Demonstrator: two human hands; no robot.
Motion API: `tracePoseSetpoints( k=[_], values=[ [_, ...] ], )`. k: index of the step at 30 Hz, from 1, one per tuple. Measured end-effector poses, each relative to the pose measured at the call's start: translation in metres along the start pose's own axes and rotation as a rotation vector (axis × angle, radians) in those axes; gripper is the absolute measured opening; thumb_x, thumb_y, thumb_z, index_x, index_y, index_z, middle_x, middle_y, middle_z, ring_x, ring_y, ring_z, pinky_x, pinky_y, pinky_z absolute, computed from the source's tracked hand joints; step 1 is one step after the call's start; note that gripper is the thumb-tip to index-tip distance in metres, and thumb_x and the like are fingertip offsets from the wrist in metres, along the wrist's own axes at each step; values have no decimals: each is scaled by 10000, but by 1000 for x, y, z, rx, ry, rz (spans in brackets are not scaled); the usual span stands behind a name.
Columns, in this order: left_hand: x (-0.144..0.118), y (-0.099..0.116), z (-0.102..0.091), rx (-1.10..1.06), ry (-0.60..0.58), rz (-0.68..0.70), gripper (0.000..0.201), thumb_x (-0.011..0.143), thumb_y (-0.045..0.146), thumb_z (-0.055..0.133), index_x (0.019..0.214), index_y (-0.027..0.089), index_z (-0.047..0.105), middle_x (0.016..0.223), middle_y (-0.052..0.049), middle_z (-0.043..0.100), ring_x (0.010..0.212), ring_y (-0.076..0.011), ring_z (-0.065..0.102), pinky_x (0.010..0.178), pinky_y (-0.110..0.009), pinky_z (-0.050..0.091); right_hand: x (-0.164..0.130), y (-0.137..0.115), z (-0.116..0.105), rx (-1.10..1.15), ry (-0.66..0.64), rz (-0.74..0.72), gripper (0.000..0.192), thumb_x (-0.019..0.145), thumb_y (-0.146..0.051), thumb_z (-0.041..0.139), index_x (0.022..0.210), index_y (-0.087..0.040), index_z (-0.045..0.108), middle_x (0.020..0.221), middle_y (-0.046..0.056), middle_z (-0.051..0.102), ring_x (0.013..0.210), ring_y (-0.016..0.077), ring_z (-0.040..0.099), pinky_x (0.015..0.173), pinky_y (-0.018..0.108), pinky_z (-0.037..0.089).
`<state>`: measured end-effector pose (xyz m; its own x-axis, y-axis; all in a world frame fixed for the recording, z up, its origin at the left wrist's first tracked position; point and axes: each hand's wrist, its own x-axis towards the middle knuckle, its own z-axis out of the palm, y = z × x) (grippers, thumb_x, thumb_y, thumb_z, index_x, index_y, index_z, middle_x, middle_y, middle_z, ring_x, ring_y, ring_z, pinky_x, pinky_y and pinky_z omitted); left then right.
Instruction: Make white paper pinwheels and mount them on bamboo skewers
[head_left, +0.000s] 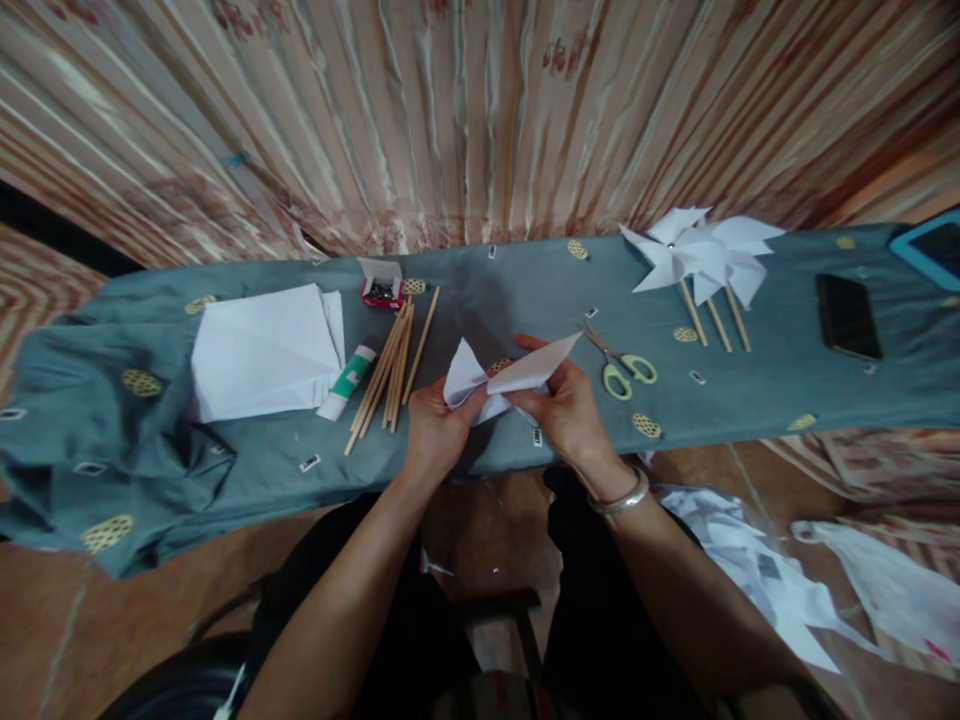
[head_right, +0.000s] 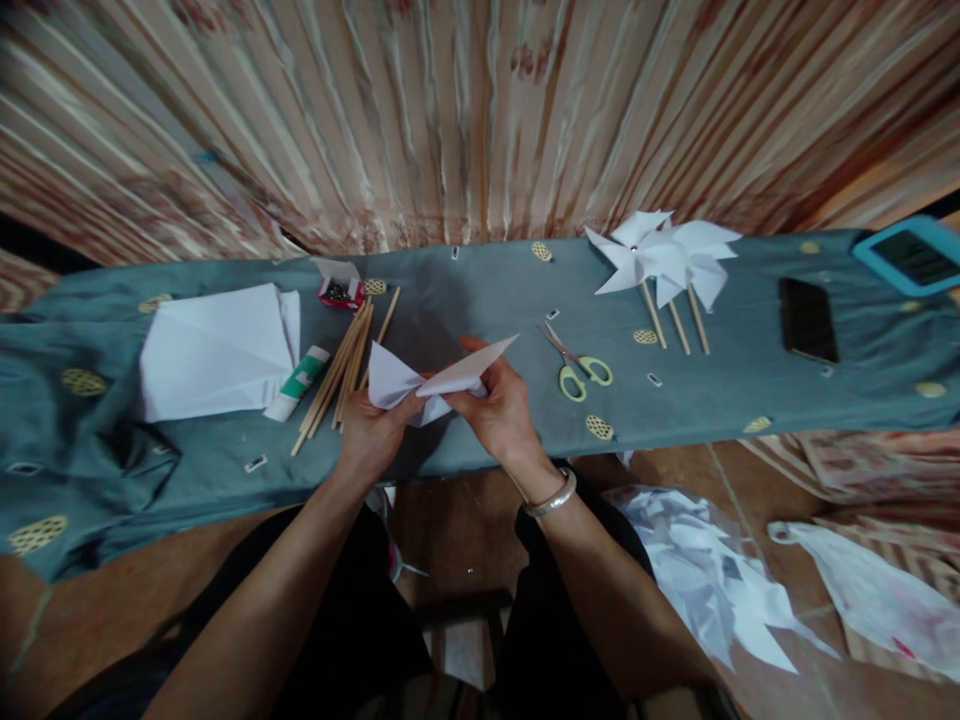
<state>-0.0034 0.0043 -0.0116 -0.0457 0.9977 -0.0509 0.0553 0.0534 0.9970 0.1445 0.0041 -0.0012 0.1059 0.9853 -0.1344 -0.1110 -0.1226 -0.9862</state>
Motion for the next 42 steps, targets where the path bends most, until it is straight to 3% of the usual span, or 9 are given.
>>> tracePoseSetpoints(
  k=[15, 42],
  values=[
    [-1, 5, 3, -38, 39, -29, 254, 661, 359, 748, 797, 147, 773, 778, -57, 771, 738, -226, 698, 670, -307, 535, -1, 0, 0, -62, -19, -30, 481, 623, -352, 826, 1055, -221, 661, 884, 10, 734, 752, 178, 653, 721, 329, 545],
    [1, 0, 4, -5, 48, -6, 248, 680, 361, 735, 800, 150, 787, 742, -38, 764, 761, -243, 703, 702, -316, 537, 2, 7, 0, -105, 16, -21, 500, 575, -381, 846, 1003, -188, 675, 838, 38, 733, 773, 209, 680, 740, 355, 557]
  ],
)
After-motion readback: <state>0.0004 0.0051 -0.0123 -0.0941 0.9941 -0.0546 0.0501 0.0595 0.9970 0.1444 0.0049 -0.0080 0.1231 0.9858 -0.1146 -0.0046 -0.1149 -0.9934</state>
